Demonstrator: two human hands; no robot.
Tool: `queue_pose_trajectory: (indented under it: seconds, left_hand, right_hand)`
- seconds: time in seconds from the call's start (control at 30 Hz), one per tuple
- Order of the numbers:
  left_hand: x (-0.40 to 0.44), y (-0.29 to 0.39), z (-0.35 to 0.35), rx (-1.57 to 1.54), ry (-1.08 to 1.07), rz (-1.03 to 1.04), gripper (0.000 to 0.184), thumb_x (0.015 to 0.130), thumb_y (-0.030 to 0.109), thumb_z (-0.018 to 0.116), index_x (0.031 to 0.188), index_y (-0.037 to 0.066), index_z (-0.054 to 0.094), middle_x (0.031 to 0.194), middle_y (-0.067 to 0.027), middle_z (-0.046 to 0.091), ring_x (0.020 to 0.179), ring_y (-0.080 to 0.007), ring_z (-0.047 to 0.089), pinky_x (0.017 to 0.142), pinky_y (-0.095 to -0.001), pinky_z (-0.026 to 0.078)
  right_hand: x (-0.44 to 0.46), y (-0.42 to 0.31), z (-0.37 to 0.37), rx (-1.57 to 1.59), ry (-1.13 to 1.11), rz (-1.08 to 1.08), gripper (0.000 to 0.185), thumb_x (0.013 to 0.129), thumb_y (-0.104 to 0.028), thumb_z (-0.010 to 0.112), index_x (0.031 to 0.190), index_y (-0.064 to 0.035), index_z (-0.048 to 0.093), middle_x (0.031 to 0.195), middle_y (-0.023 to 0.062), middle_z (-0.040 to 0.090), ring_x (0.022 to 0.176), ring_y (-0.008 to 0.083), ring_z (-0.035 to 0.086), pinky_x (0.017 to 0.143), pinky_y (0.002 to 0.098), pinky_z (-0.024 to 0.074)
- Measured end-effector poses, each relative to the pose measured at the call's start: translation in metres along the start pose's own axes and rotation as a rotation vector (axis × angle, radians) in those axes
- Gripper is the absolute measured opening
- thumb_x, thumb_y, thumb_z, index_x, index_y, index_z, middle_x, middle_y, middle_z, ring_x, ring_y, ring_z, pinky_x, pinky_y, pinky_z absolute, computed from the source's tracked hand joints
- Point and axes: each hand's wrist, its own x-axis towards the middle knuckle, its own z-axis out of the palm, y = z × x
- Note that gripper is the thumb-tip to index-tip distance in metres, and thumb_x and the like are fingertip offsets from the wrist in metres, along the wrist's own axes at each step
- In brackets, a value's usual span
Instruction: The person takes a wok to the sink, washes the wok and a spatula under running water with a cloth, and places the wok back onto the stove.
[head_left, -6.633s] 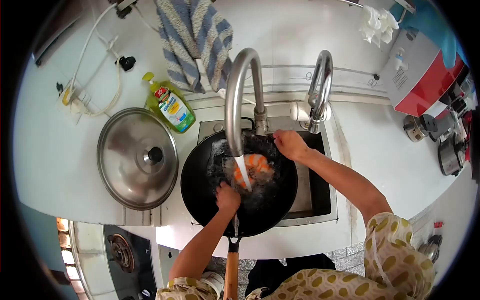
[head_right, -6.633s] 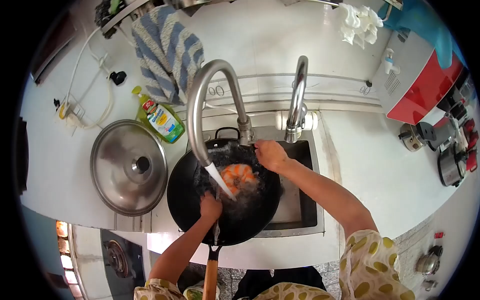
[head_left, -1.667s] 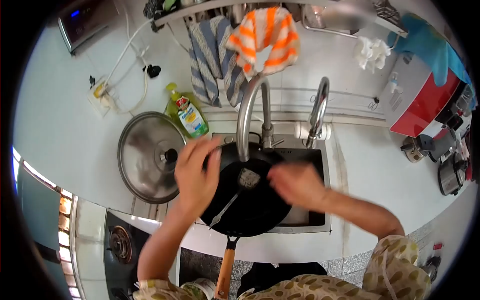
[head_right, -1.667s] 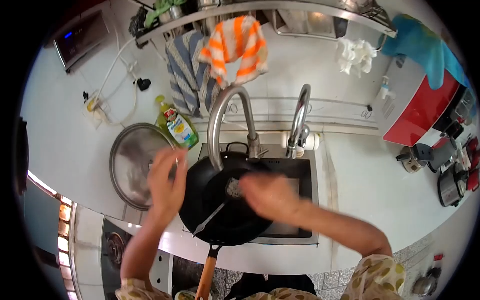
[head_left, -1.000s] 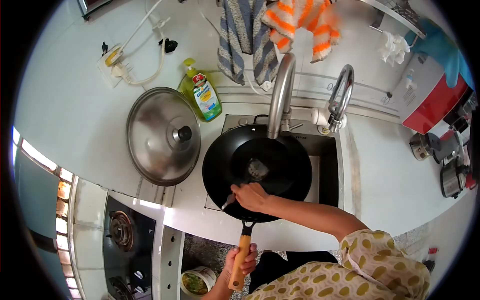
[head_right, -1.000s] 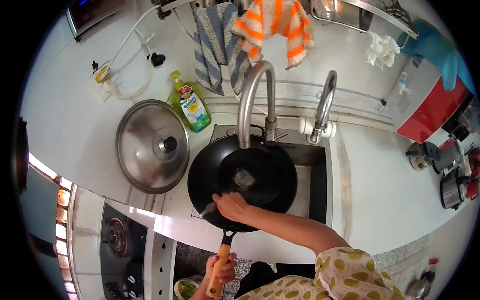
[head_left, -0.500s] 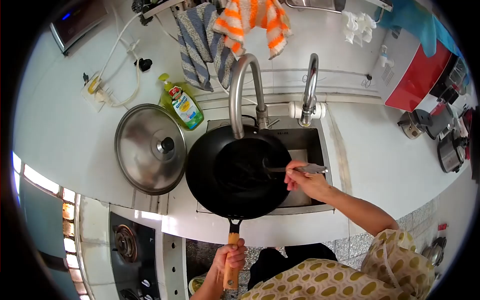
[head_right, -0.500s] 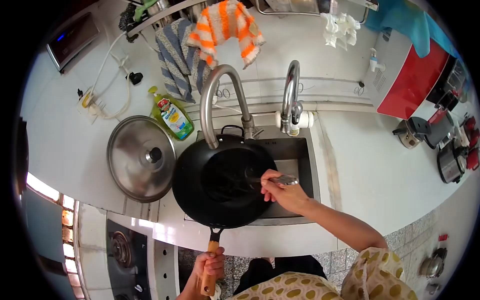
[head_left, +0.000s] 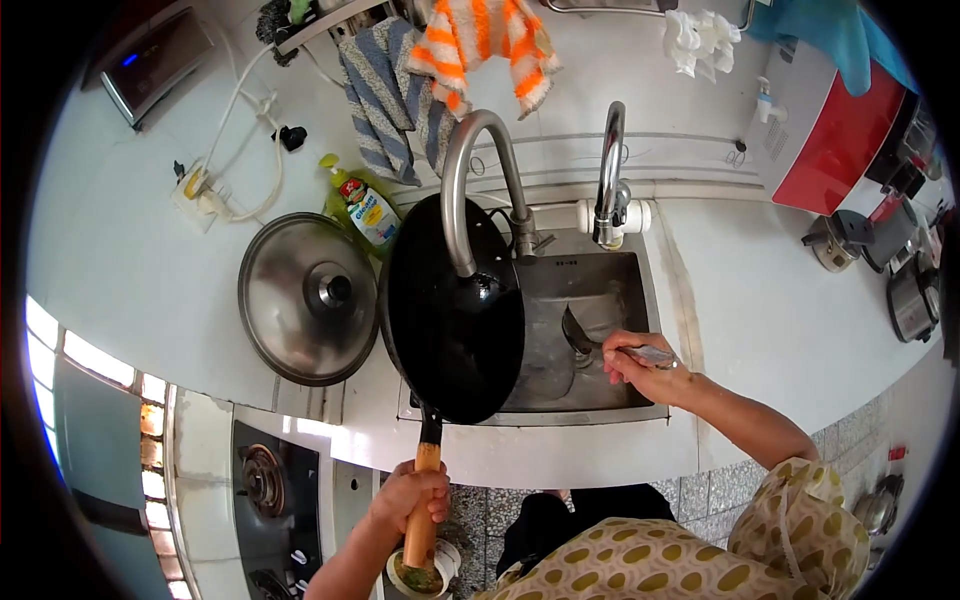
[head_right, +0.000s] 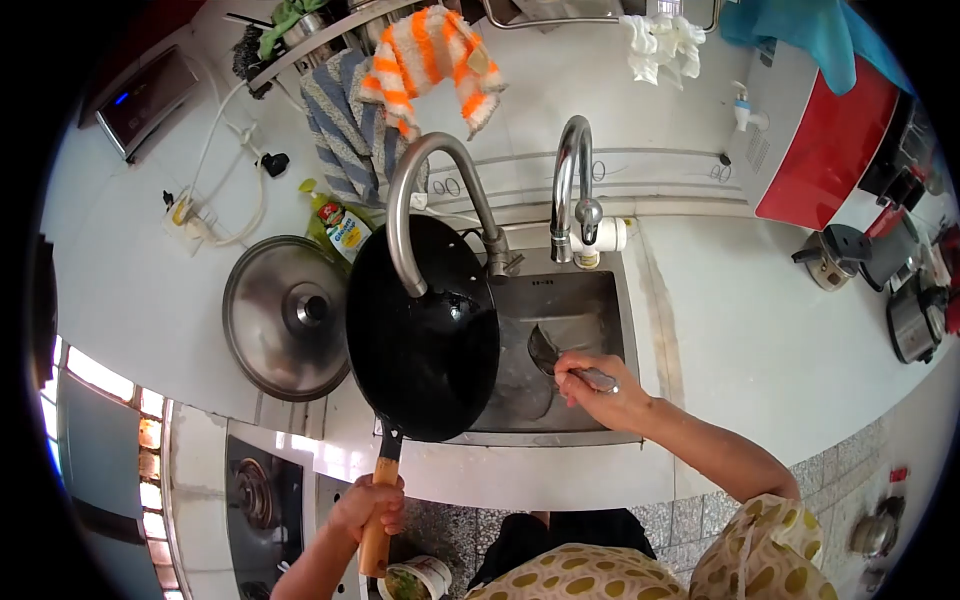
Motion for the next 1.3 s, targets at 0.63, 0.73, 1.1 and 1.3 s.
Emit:
queue_pose_trajectory:
  seconds: [0.63, 0.73, 1.1, 1.3]
  left_hand:
    - [0.015, -0.025, -0.005, -0.352, -0.242, -0.129, 0.011, 0.076, 0.006, 0.051, 0.083, 0.005, 0.043, 0.059, -0.0014, 0.039, 0.041, -0.0082, 0.035, 0.036, -0.0227, 0.032]
    - [0.027, -0.046, -0.010, -0.631, -0.432, -0.183, 0.011, 0.076, 0.007, 0.050, 0.085, 0.004, 0.044, 0.059, -0.0008, 0.039, 0.041, -0.0074, 0.035, 0.037, -0.0218, 0.032]
    - [0.042, -0.074, -0.016, -0.935, -0.611, -0.195, 0.014, 0.082, 0.010, 0.050, 0.092, 0.002, 0.044, 0.063, 0.0001, 0.040, 0.044, -0.0061, 0.036, 0.039, -0.0189, 0.034]
    - [0.044, -0.079, -0.013, -0.922, -0.662, -0.156, 0.020, 0.079, 0.009, 0.053, 0.094, 0.000, 0.042, 0.064, -0.0015, 0.042, 0.046, -0.0072, 0.043, 0.040, -0.0182, 0.040]
  right_hand:
    - [0.121, 0.080, 0.096, -1.006, -0.568, -0.653, 0.019, 0.076, -0.009, 0.050, 0.092, -0.0009, 0.052, 0.081, 0.0177, 0.056, 0.072, 0.0330, 0.061, 0.061, 0.0398, 0.0497]
    - [0.132, 0.095, 0.106, -1.095, -0.623, -0.680, 0.022, 0.075, -0.007, 0.050, 0.096, -0.0014, 0.051, 0.082, 0.0170, 0.056, 0.069, 0.0312, 0.061, 0.059, 0.0383, 0.0502]
    - [0.189, 0.037, 0.038, -1.384, 0.103, -0.521, 0.028, 0.061, -0.002, 0.055, 0.089, -0.0015, 0.054, 0.082, 0.0132, 0.056, 0.083, 0.0296, 0.054, 0.075, 0.0397, 0.0439]
    - [0.226, 0.065, -0.014, -1.448, 0.042, -0.086, 0.025, 0.071, -0.001, 0.056, 0.095, 0.0026, 0.055, 0.101, 0.0177, 0.054, 0.100, 0.0323, 0.051, 0.082, 0.0387, 0.0457]
